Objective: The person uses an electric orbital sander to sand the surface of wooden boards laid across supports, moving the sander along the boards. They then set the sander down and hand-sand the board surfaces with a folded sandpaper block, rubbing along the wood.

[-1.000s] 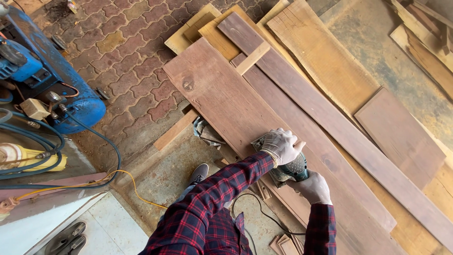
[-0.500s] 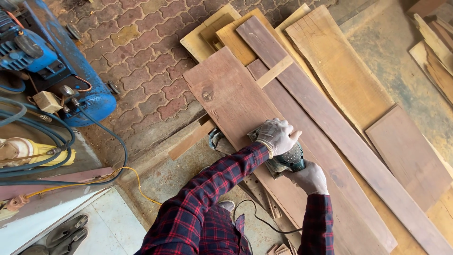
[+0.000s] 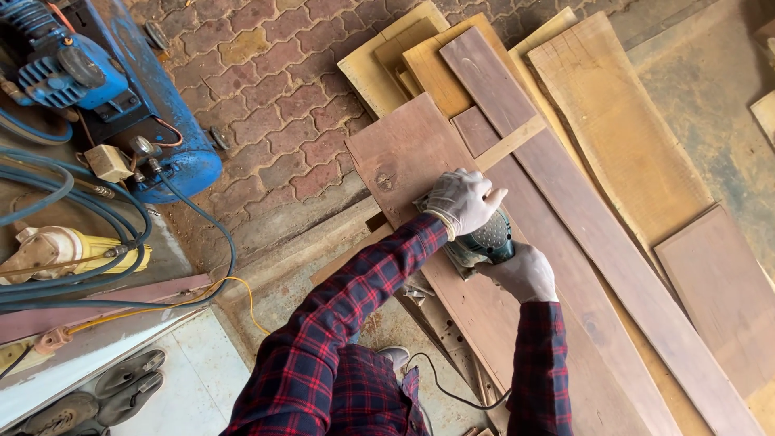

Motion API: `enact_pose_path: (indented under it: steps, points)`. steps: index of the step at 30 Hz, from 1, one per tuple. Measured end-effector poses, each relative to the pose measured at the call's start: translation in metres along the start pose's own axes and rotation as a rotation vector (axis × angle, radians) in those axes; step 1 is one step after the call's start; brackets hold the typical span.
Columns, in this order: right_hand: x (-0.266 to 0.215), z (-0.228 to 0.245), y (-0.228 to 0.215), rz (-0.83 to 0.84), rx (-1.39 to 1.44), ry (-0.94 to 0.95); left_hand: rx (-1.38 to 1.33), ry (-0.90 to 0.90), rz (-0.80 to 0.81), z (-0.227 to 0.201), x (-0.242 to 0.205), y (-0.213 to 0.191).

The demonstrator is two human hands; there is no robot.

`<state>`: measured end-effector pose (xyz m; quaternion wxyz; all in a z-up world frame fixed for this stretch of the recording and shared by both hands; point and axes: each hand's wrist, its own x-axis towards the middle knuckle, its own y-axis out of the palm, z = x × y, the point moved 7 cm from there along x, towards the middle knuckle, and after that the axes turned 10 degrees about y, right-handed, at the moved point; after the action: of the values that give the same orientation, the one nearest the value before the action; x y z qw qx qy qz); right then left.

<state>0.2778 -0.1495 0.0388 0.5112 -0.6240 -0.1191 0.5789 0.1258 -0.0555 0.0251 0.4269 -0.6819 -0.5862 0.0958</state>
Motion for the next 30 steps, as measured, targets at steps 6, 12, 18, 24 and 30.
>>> enact_pose_path:
  steps: [6, 12, 18, 24, 30]
  points:
    - [0.006, 0.052, -0.001, -0.01, -0.051, -0.04, 0.003, -0.045, 0.032, 0.038, 0.013, -0.029]
    - [0.008, 0.091, 0.001, 0.039, 0.005, -0.081, 0.029, -0.029, 0.014, 0.068, 0.022, -0.048]
    - [0.011, 0.108, 0.008, 0.04, -0.077, -0.097, 0.027, -0.029, -0.034, 0.08, 0.017, -0.067]
    - [0.01, 0.106, 0.014, 0.046, -0.122, -0.131, 0.041, -0.028, -0.101, 0.076, 0.004, -0.073]
    - [0.004, 0.088, 0.024, 0.036, -0.119, -0.154, 0.016, -0.067, -0.06, 0.066, -0.011, -0.068]
